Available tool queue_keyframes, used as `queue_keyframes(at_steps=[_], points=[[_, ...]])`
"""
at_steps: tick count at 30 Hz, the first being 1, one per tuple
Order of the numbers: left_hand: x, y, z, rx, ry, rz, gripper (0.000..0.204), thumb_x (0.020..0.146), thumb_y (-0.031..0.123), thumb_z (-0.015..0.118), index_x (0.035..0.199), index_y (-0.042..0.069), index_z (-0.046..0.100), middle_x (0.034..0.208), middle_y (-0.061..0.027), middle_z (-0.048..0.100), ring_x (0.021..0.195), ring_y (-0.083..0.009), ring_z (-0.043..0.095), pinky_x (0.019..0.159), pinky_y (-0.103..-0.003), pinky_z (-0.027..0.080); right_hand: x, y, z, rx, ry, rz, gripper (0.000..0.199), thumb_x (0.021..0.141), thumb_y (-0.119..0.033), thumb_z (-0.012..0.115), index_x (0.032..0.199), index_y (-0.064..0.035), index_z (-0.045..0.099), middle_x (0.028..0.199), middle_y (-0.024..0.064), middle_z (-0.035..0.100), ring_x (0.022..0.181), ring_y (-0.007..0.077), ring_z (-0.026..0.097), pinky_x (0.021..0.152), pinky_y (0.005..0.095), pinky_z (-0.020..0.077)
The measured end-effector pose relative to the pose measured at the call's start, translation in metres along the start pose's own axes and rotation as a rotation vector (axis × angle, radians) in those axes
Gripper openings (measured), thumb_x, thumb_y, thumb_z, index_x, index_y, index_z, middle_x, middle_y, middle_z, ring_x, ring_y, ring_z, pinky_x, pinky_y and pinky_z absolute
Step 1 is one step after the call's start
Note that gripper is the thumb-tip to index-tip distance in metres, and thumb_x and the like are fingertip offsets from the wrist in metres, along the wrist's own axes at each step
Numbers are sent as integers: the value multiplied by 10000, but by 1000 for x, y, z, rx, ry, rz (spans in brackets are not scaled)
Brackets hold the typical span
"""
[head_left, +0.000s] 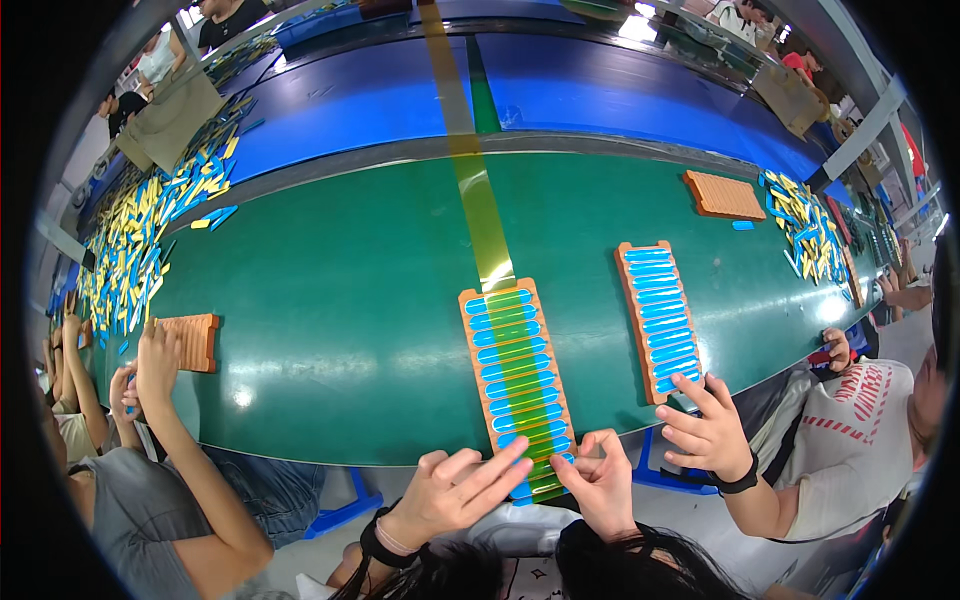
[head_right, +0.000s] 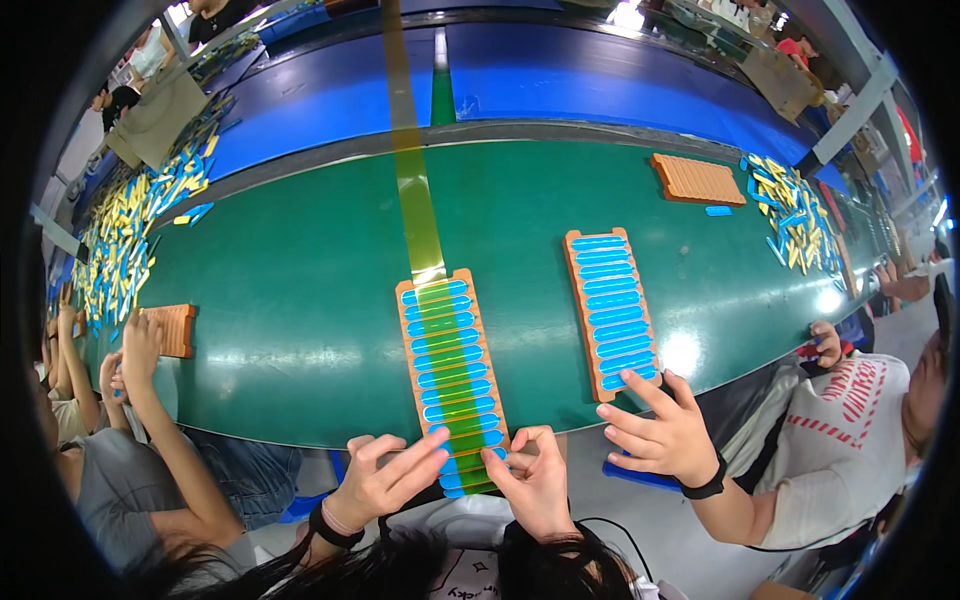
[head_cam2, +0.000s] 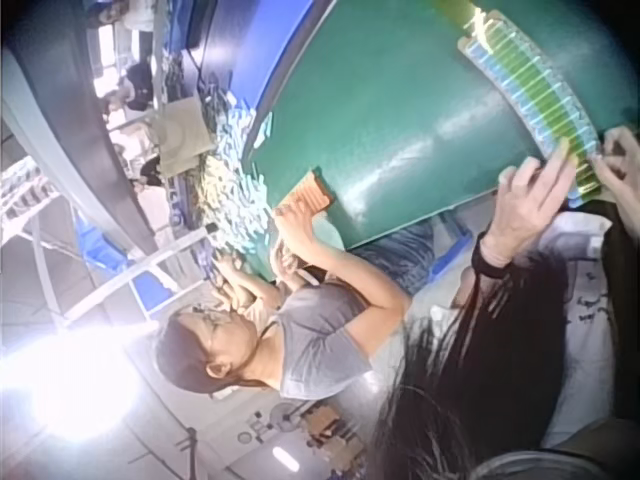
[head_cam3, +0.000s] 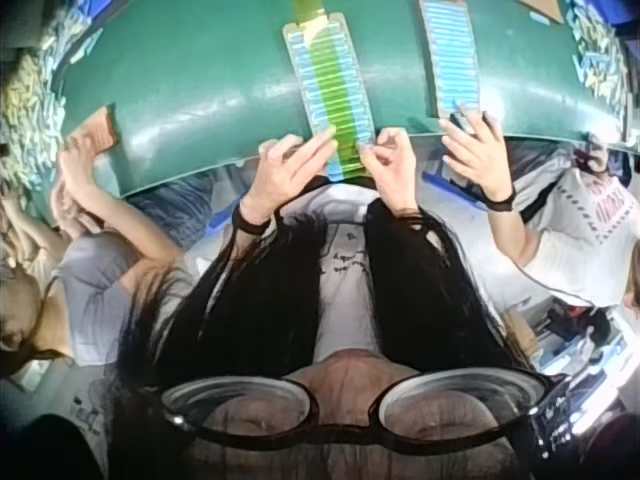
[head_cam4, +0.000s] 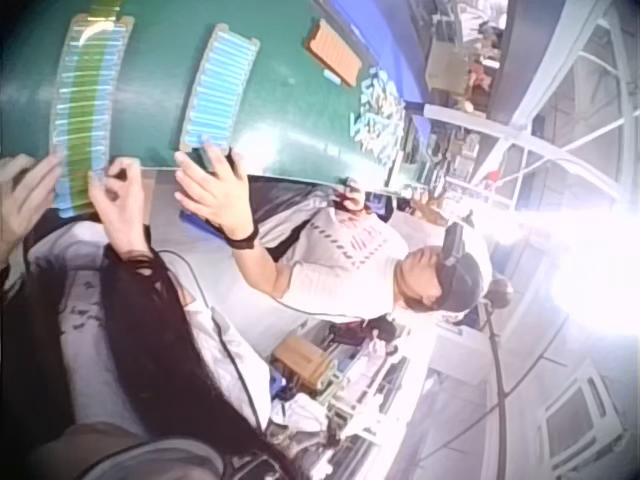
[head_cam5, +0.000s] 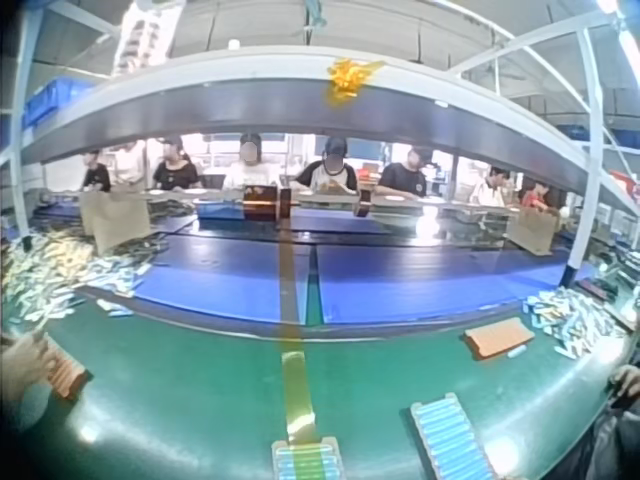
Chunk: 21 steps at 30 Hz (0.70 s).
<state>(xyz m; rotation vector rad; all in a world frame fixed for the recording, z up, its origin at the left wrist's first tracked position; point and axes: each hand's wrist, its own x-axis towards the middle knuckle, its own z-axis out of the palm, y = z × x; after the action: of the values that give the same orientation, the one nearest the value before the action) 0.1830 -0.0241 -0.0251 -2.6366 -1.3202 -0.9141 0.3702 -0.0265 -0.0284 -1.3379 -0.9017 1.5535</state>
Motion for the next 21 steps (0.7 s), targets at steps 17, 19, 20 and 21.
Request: queue_keyframes(at_steps=[17, 19, 20, 21], points=[[-5, -6, 9, -96, -87, 100, 398, 741, 90, 591, 1132, 155, 555, 899, 103, 511, 772, -77, 381, 645, -228, 319, 2, -36, -5, -687, 212, -164, 291, 738, -151, 674, 833, -19, 433, 614, 54, 565, 515, 97, 535, 499, 225, 436], [-7, -5, 9, -98, -76, 85, 409, 732, 73, 596, 1132, 147, 556, 829, 85, 469, 769, -78, 382, 641, -229, 321, 7, -51, 0, -709, 111, -153, 333, 715, -180, 693, 835, -18, 427, 625, 40, 504, 513, 105, 482, 497, 250, 421], [-7, -4, 9, -101, -70, 67, 420, 723, 56, 601, 1132, 139, 558, 760, 67, 428, 766, -79, 383, 637, -230, 324, 12, -54, 3, -706, 112, -154, 333, 715, -180, 693, 835, -18, 427, 625, 40, 504, 513, 105, 482, 497, 250, 421], [-8, -4, 9, -100, -73, 69, 420, 723, 56, 601, 1132, 139, 558, 760, 67, 428, 766, -79, 383, 637, -230, 324, 19, -55, 8, -784, 18, -142, 342, 709, -183, 696, 838, -17, 425, 630, 40, 476, 520, 107, 457, 497, 253, 409]])
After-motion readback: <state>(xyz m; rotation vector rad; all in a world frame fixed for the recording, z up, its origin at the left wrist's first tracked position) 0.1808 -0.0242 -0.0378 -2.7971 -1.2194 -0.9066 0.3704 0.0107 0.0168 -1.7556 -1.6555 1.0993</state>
